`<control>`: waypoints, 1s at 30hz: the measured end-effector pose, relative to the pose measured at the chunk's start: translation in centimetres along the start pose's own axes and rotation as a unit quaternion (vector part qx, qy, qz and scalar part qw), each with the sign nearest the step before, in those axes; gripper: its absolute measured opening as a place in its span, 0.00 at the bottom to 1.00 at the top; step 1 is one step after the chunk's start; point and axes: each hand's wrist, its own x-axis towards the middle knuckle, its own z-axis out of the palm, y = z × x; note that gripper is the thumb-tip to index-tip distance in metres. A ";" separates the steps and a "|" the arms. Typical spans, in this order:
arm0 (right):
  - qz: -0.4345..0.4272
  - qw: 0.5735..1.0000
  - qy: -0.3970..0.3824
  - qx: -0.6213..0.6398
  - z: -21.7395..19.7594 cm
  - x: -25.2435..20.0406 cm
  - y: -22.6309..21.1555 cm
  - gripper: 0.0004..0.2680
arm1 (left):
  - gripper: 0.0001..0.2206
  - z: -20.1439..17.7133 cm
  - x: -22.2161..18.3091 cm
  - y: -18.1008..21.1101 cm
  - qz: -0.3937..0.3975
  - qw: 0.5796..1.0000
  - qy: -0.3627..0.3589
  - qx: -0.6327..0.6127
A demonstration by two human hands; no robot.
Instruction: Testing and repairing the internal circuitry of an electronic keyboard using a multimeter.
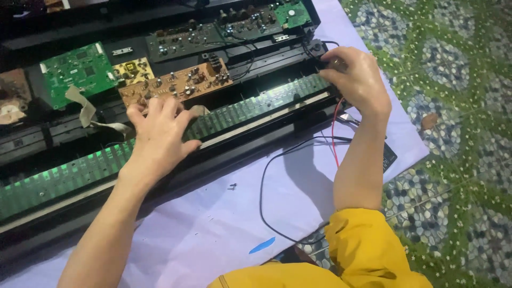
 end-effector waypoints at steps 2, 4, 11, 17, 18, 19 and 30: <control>0.020 0.998 -0.048 -0.046 0.4 0.7 0.0 0.12 | 0.31 0.0 -0.1 0.1 -0.004 1.000 -0.017 0.008; 0.041 0.990 -0.097 -0.091 1.2 1.2 -0.2 0.15 | 0.31 -0.1 -0.2 0.2 -0.010 0.999 -0.035 0.015; 0.056 0.968 -0.170 -0.174 5.8 3.1 3.5 0.25 | 0.28 -0.4 0.1 0.4 -0.006 0.998 -0.048 -0.036; 0.002 0.974 -0.128 -0.185 6.0 2.9 4.6 0.24 | 0.30 0.2 -0.2 -0.3 -0.017 0.997 -0.047 -0.058; 0.001 0.975 -0.128 -0.181 5.7 2.8 4.5 0.24 | 0.31 0.2 -0.3 -0.4 -0.014 0.997 -0.043 -0.068; -0.007 0.975 -0.133 -0.180 5.6 2.9 4.5 0.24 | 0.31 -0.3 -0.4 -0.8 -0.022 0.997 -0.044 -0.066; -0.051 0.969 -0.108 -0.219 6.1 1.6 -0.3 0.21 | 0.22 -4.4 -0.9 -3.4 -0.050 0.986 -0.122 -0.098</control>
